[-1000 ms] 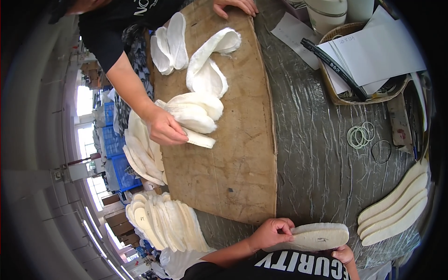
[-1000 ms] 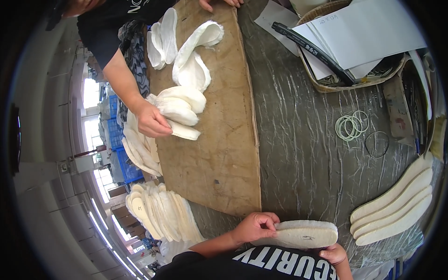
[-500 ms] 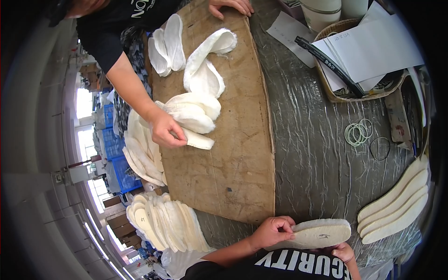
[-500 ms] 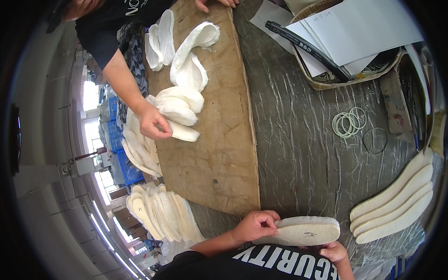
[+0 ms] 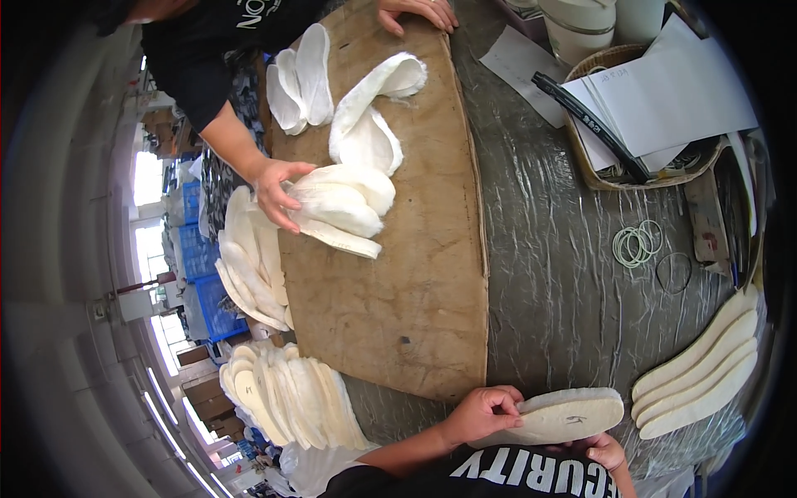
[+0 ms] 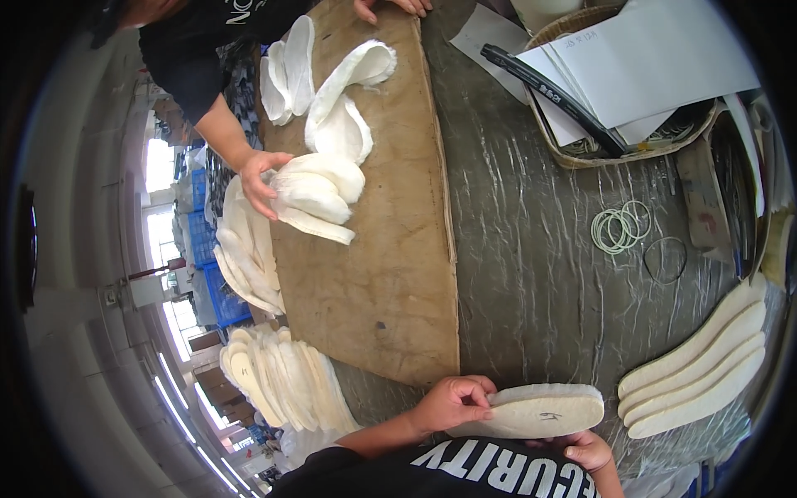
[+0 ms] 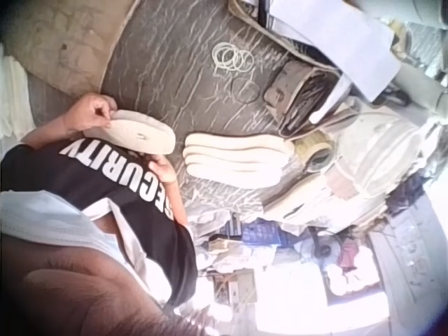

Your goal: Sorting and pairing shoe insoles at a workstation.

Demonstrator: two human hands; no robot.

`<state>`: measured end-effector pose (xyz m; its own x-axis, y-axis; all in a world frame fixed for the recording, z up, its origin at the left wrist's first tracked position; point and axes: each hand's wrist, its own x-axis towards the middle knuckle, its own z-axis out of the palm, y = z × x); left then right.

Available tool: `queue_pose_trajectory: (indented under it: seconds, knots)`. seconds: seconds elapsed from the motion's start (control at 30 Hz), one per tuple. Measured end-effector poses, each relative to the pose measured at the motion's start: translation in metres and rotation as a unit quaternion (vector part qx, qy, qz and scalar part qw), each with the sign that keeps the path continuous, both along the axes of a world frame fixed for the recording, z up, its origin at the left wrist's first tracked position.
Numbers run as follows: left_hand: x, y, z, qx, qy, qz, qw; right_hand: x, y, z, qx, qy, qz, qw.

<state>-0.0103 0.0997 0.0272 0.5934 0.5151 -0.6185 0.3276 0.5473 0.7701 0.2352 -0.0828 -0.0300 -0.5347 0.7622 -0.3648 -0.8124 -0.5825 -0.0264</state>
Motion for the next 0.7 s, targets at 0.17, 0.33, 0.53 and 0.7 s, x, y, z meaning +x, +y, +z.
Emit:
queue_pose_trajectory:
  seconds: [0.17,0.33,0.53,0.7]
  knots:
    - [0.002,-0.008,0.003,0.059,0.008,0.028,0.998,-0.004,0.035,0.025,0.0,0.035,-0.025,0.999]
    - [-0.006,-0.028,-0.003,0.094,0.035,0.094,0.99,0.02,0.029,0.033,0.026,-0.03,0.136,0.99]
    - [-0.001,-0.039,-0.007,0.204,0.107,0.103,0.967,0.004,0.101,0.131,0.303,-0.059,-0.13,0.942]
    - [0.011,-0.04,-0.005,0.128,0.074,0.149,0.978,-0.065,0.127,0.254,0.369,0.143,-0.33,0.857]
